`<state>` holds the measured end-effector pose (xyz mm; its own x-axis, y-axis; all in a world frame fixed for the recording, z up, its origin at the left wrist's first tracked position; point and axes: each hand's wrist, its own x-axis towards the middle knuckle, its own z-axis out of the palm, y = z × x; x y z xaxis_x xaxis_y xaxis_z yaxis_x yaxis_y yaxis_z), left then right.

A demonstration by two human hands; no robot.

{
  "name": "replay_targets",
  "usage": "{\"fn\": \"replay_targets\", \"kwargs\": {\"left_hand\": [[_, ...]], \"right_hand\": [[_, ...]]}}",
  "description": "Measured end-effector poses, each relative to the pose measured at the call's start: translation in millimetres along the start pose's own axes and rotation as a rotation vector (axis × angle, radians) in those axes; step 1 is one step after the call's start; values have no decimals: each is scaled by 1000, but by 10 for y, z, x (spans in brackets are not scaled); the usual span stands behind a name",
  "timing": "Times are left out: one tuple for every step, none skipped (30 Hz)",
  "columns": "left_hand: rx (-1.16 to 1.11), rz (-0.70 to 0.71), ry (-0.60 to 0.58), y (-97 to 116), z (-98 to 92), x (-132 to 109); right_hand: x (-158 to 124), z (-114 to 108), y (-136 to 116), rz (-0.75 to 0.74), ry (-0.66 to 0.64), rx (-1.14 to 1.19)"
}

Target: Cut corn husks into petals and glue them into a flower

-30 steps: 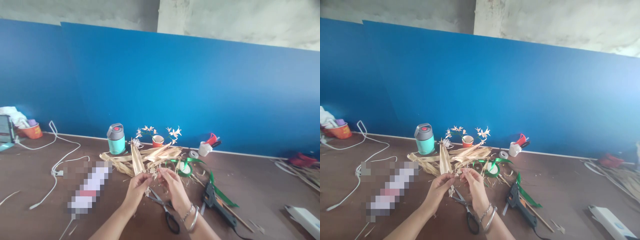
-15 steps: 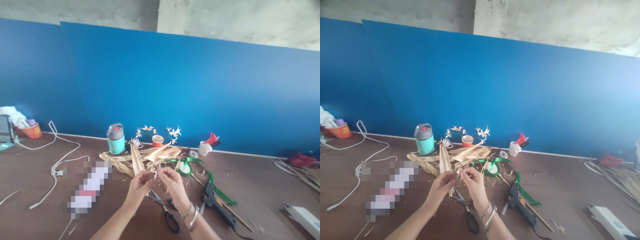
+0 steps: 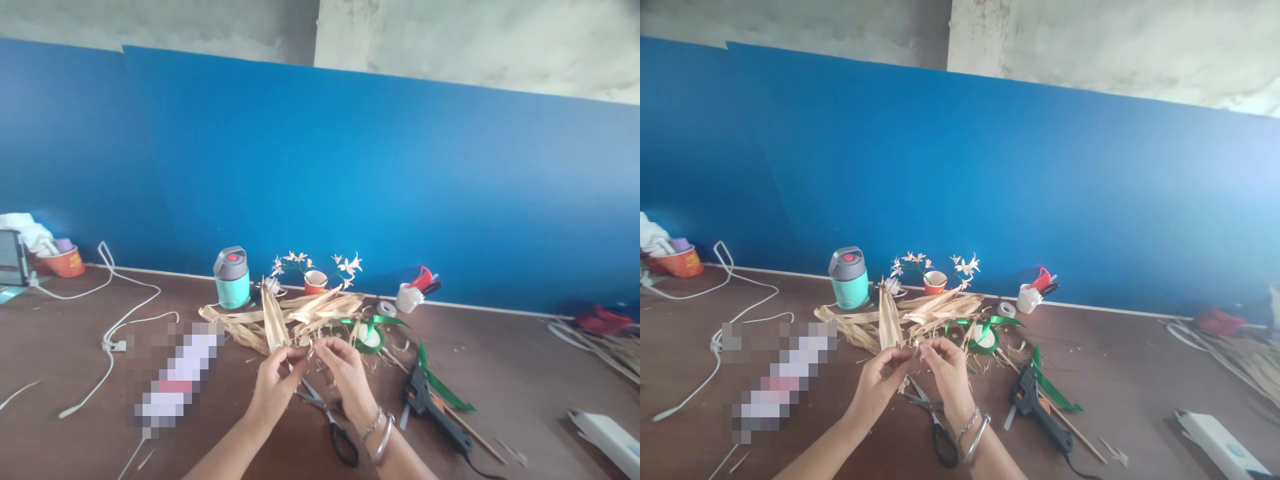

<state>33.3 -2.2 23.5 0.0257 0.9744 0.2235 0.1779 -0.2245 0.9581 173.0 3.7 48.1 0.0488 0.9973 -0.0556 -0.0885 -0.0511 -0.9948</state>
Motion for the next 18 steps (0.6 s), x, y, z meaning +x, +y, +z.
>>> {"fn": "replay_targets", "kwargs": {"left_hand": [[3,-3,-2,-12,1,2],[10,-2,-1,-22,0,4],[23,2,3,-29,-1,6],[40,9,9,-33,-3,8],[60,20,15,-33,-6,9],[82,36,18,-32,-8,10],[102,56,16,-28,-10,11],[119,75,7,-25,-11,12],[130,91,-8,-22,-12,12],[134,102,-24,-20,-11,13],[132,109,-38,-20,-11,14],[126,112,-50,-21,-10,15],[118,112,-61,-22,-9,16],[111,110,-68,-23,-9,17],[105,105,-76,-24,-10,18],[101,98,-83,-23,-11,20],[98,89,-89,-21,-13,21],[95,79,-95,-18,-15,22]], "right_hand": [[1,-1,-5,3,-2,6],[2,-4,-13,5,-2,8],[4,-10,-25,3,-1,6],[7,-19,-39,-4,-2,2],[11,-31,-53,-14,-7,-4],[16,-46,-67,-24,-19,-13],[22,-62,-80,-30,-41,-26],[29,-78,-90,-32,-67,-41],[34,-92,-99,-25,-93,-56],[39,-103,-106,-11,-118,-67],[42,-110,-110,8,-136,-71],[45,-115,-113,27,-147,-65],[47,-116,-114,44,-151,-53],[47,-116,-114,60,-150,-39],[48,-115,-113,73,-148,-30],[47,-114,-112,80,-145,-25],[47,-114,-111,88,-143,-24],[46,-115,-110,94,-144,-24]]}}
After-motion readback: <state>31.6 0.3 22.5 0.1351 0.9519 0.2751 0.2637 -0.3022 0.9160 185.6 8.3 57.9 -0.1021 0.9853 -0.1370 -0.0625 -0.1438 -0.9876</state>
